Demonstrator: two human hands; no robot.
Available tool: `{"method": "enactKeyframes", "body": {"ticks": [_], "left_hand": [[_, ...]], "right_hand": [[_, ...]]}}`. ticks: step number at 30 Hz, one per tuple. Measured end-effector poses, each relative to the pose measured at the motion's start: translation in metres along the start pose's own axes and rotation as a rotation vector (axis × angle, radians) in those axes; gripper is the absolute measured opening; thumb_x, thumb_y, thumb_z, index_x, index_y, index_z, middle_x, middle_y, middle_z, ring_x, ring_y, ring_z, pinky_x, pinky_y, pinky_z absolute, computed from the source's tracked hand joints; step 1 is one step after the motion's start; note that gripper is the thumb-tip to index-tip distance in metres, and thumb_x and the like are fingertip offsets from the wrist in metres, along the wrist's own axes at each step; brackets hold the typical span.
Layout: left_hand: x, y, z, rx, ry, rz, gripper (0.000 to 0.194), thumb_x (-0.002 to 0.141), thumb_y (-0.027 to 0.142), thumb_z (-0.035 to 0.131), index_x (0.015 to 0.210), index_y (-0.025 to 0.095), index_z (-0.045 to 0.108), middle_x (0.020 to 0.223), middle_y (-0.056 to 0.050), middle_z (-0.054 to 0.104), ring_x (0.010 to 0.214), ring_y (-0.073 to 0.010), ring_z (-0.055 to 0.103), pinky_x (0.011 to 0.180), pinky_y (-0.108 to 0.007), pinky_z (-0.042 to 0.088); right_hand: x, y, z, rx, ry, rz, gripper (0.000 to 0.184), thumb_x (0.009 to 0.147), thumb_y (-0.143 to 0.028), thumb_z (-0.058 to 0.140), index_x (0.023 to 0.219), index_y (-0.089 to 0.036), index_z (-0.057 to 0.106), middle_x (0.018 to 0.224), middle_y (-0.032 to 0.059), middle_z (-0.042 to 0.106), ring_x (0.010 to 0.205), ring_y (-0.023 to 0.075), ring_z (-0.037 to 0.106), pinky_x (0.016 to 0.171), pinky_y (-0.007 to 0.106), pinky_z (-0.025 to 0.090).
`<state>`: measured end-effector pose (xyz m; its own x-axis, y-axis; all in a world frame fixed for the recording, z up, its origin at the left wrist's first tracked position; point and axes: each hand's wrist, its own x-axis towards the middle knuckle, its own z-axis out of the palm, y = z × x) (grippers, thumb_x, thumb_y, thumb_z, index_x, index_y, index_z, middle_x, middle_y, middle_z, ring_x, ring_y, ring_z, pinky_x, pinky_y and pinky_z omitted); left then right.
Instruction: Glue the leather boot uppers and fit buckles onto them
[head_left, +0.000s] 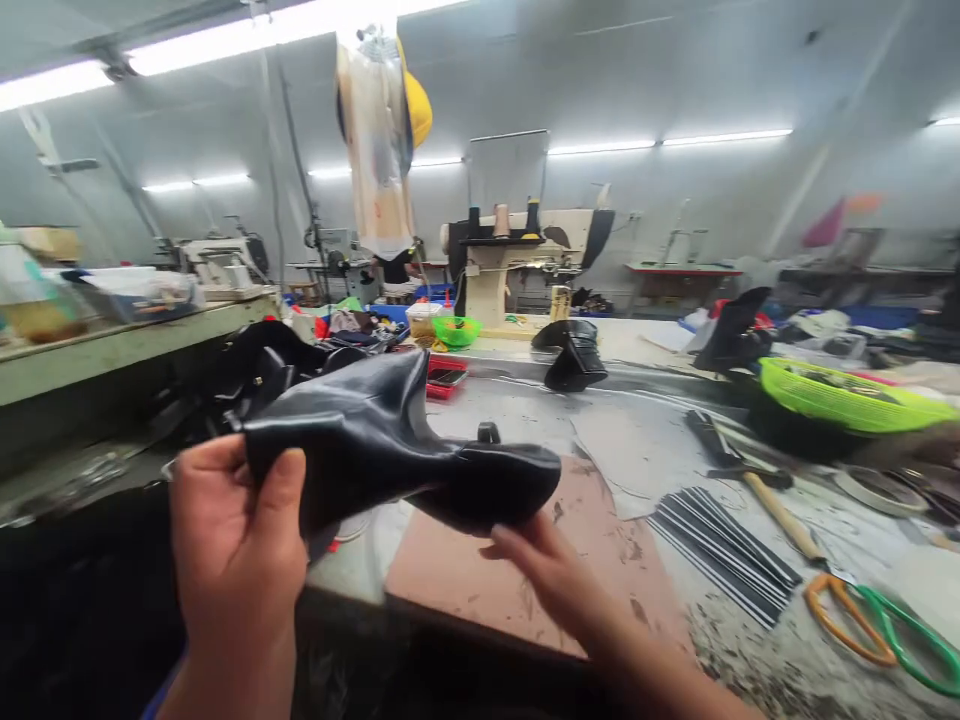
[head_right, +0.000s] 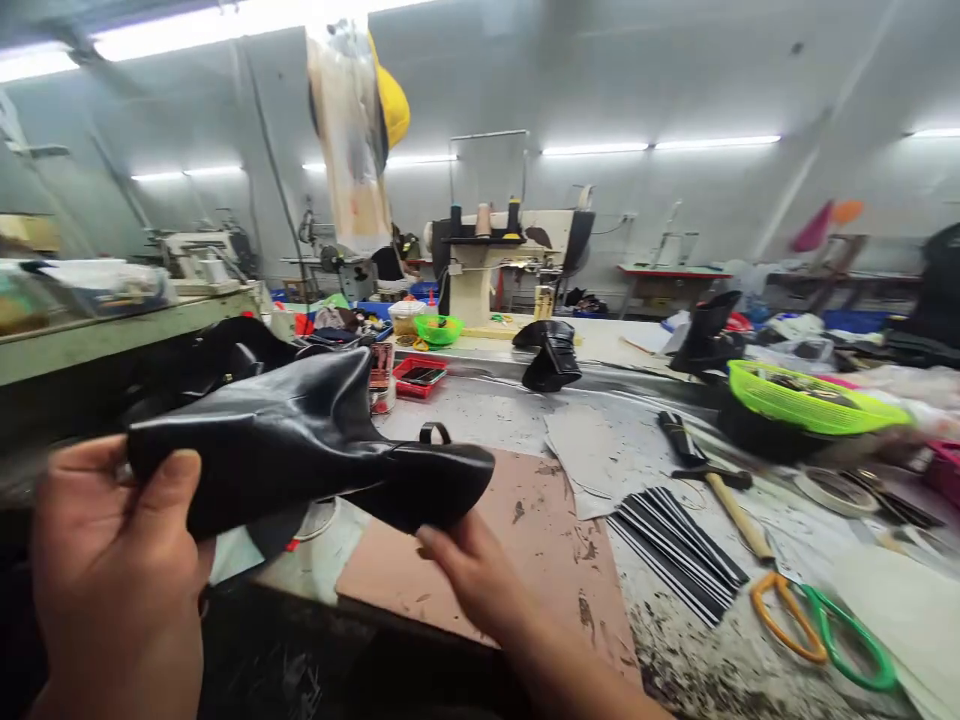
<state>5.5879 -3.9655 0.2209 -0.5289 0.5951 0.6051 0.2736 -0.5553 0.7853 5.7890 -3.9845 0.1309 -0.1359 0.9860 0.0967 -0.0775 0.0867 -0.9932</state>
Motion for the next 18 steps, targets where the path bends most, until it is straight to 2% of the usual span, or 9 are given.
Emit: {"method": "enactKeyframes", "body": {"ticks": [2, 4, 7, 9, 11, 13, 14, 16, 18], "left_hand": [[-0.018, -0.012, 0.012, -0.163, -0.111, -0.130, 0.032, 0.063, 0.031, 0.069, 0.087, 0.024, 0.049, 0.073, 0.004, 0.057, 0.063, -0.0120, 0.055, 0.065, -0.026, 0.049], [-0.032, -0.025, 0.016, -0.176, -0.227, -0.237, 0.028, 0.060, 0.029, 0.070, 0.075, 0.022, 0.047, 0.061, 0.006, 0.055, 0.051, -0.0103, 0.052, 0.050, -0.022, 0.047], [-0.044, -0.043, 0.015, -0.037, -0.194, -0.087, 0.037, 0.059, 0.025, 0.073, 0.057, 0.020, 0.037, 0.048, 0.008, 0.046, 0.041, -0.0077, 0.043, 0.041, -0.018, 0.039], [-0.050, -0.048, 0.017, 0.033, -0.201, 0.156, 0.033, 0.059, 0.028, 0.074, 0.062, 0.020, 0.042, 0.059, 0.005, 0.053, 0.053, -0.0109, 0.052, 0.051, -0.021, 0.045], [-0.056, -0.045, 0.023, 0.119, -0.417, 0.341, 0.042, 0.057, 0.036, 0.076, 0.088, 0.021, 0.052, 0.090, -0.004, 0.063, 0.085, -0.0210, 0.060, 0.071, -0.031, 0.051], [-0.063, -0.037, 0.035, 0.195, -0.669, 0.434, 0.073, 0.052, 0.041, 0.078, 0.114, 0.020, 0.046, 0.119, -0.013, 0.054, 0.111, -0.0304, 0.051, 0.085, -0.041, 0.047], [-0.066, -0.033, 0.041, 0.209, -0.757, 0.440, 0.077, 0.052, 0.039, 0.078, 0.119, 0.021, 0.044, 0.122, -0.014, 0.053, 0.111, -0.0309, 0.051, 0.085, -0.040, 0.048], [-0.070, -0.027, 0.053, 0.172, -0.900, 0.354, 0.054, 0.060, 0.031, 0.074, 0.109, 0.024, 0.052, 0.104, -0.007, 0.064, 0.094, -0.0243, 0.061, 0.075, -0.033, 0.052], [-0.069, -0.027, 0.061, 0.070, -0.954, 0.149, 0.017, 0.069, 0.024, 0.066, 0.085, 0.023, 0.059, 0.078, 0.001, 0.067, 0.071, -0.0157, 0.063, 0.063, -0.024, 0.051]], "right_hand": [[0.013, -0.009, -0.032, 0.045, 0.249, -0.044, 0.045, 0.066, -0.054, 0.062, 0.093, -0.018, 0.057, 0.084, 0.0050, 0.064, 0.074, 0.0205, 0.059, 0.064, 0.034, 0.049], [0.020, -0.031, -0.064, 0.040, 0.409, -0.171, 0.038, 0.065, -0.049, 0.064, 0.086, -0.019, 0.058, 0.075, 0.0013, 0.064, 0.069, 0.0180, 0.058, 0.065, 0.032, 0.048], [0.019, -0.070, -0.090, -0.190, 0.509, -0.321, 0.024, 0.072, -0.041, 0.060, 0.082, -0.019, 0.059, 0.071, -0.0002, 0.065, 0.066, 0.0164, 0.059, 0.065, 0.030, 0.047], [0.014, -0.087, -0.085, -0.484, 0.438, -0.417, 0.016, 0.076, -0.033, 0.057, 0.084, -0.019, 0.061, 0.073, 0.0008, 0.067, 0.066, 0.0160, 0.060, 0.063, 0.028, 0.047], [0.010, -0.094, -0.067, -0.774, 0.250, -0.561, 0.014, 0.080, -0.025, 0.054, 0.088, -0.018, 0.062, 0.075, 0.0025, 0.068, 0.066, 0.0157, 0.061, 0.061, 0.026, 0.046], [0.005, -0.094, -0.046, -0.978, -0.029, -0.709, 0.013, 0.083, -0.020, 0.049, 0.087, -0.017, 0.061, 0.070, 0.0028, 0.067, 0.061, 0.0142, 0.060, 0.056, 0.024, 0.044], [0.002, -0.093, -0.038, -1.036, -0.142, -0.765, 0.015, 0.085, -0.018, 0.046, 0.085, -0.017, 0.061, 0.065, 0.0020, 0.066, 0.056, 0.0130, 0.058, 0.053, 0.023, 0.043], [-0.003, -0.089, -0.032, -1.081, -0.193, -0.847, 0.015, 0.087, -0.018, 0.045, 0.085, -0.017, 0.060, 0.062, 0.0009, 0.063, 0.052, 0.0118, 0.055, 0.051, 0.023, 0.042], [-0.007, -0.081, -0.041, -1.064, 0.018, -0.928, 0.013, 0.086, -0.022, 0.049, 0.094, -0.018, 0.058, 0.074, 0.0033, 0.065, 0.064, 0.0139, 0.059, 0.061, 0.025, 0.046]]}}
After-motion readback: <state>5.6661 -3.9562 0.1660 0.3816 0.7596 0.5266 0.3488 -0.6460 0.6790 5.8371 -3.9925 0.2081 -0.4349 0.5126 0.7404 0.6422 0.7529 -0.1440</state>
